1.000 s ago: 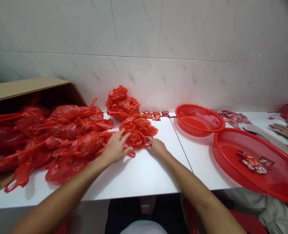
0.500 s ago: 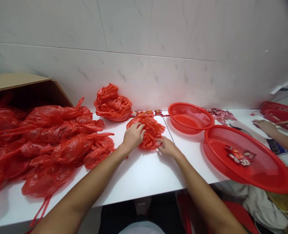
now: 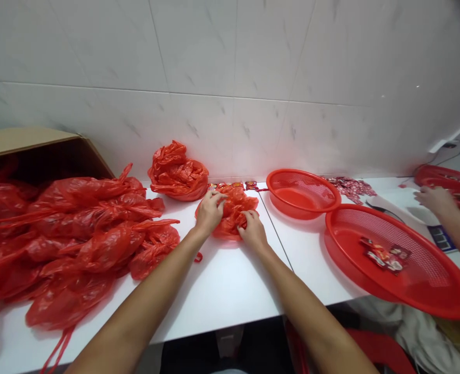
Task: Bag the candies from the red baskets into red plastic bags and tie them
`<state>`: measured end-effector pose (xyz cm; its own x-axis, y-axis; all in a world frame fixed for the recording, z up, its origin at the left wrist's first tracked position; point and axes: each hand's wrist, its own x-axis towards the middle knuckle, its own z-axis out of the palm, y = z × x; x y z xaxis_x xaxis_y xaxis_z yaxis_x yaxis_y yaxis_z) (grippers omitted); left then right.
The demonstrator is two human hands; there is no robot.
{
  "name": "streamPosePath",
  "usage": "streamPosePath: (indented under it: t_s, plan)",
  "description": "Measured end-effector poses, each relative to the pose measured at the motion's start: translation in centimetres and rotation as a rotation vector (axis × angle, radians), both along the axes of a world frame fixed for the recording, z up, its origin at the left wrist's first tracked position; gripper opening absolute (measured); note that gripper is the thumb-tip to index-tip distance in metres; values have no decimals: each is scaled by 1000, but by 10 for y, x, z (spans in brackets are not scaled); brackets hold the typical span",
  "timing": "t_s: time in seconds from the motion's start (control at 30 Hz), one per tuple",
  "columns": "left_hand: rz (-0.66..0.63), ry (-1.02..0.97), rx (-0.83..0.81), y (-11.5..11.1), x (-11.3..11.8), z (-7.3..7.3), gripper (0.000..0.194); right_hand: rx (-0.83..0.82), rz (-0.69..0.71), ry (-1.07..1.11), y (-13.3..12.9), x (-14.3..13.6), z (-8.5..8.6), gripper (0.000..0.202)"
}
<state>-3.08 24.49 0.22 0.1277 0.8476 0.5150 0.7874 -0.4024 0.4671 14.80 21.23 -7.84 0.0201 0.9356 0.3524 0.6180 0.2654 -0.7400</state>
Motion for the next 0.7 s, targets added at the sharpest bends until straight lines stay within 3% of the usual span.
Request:
streamPosePath:
  t_s: [0.07,0.17,0.27,0.33,0.47,0.57,0.63,0.7]
  plan:
    - [-13,-22,41,-9,-2,-15,29,31,6,45,14,-4,-2,51]
    - [-28,-30,48,-20,-9,-49,36,76,49,113,22,-12,-8,53]
    - [9,-67,34,-19,-20,-80,24,103,93,164,24,-17,-19,62]
    - [28,-122,51,-12,-28,-93,22,107,90,212,29,-17,-27,73]
    - [52,-282,159,3,-37,-106,26,45,-13,295,47,-10,-37,85]
    - [41,-382,245,3,-39,-113,26,-19,-116,266,54,-4,-42,78]
    - [-39,-439,344,-1,-37,-114,26,-50,-191,239,55,0,-44,72]
    - [-215,-431,453,-9,-33,-110,28,-43,-203,182,53,3,-45,70]
